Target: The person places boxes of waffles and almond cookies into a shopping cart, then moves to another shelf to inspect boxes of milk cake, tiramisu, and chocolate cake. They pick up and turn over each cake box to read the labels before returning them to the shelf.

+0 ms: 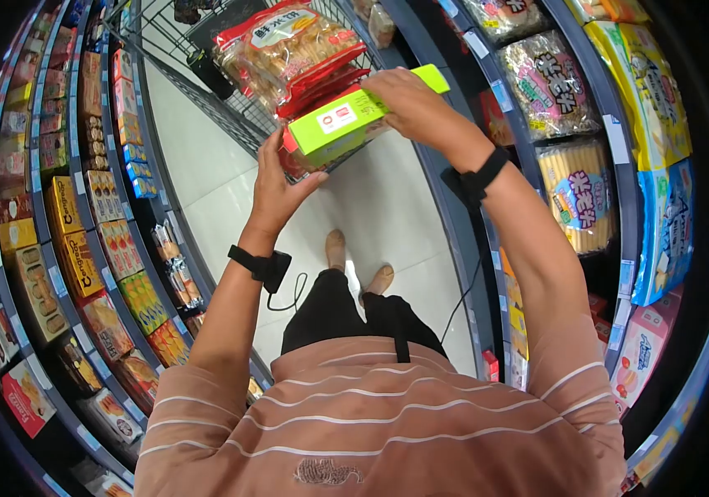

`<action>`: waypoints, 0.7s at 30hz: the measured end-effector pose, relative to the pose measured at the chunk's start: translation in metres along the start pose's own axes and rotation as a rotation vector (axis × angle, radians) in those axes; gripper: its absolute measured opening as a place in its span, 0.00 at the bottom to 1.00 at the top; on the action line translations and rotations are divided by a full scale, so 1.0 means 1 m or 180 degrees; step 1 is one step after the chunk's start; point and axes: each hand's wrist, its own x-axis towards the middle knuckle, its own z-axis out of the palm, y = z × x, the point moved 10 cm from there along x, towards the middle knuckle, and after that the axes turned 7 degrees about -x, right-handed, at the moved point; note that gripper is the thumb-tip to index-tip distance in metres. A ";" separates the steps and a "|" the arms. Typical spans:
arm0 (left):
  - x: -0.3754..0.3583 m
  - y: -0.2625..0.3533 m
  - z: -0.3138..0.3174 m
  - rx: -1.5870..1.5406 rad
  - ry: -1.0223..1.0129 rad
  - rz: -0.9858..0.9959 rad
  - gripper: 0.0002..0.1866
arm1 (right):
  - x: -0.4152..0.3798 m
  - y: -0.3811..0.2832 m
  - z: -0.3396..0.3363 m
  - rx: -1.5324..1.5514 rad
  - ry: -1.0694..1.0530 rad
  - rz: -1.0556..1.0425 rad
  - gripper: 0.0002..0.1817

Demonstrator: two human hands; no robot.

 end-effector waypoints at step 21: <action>0.026 -0.135 0.023 -0.2093 -0.0340 -0.2260 0.30 | -0.019 0.035 0.022 0.0504 0.0866 0.1215 0.23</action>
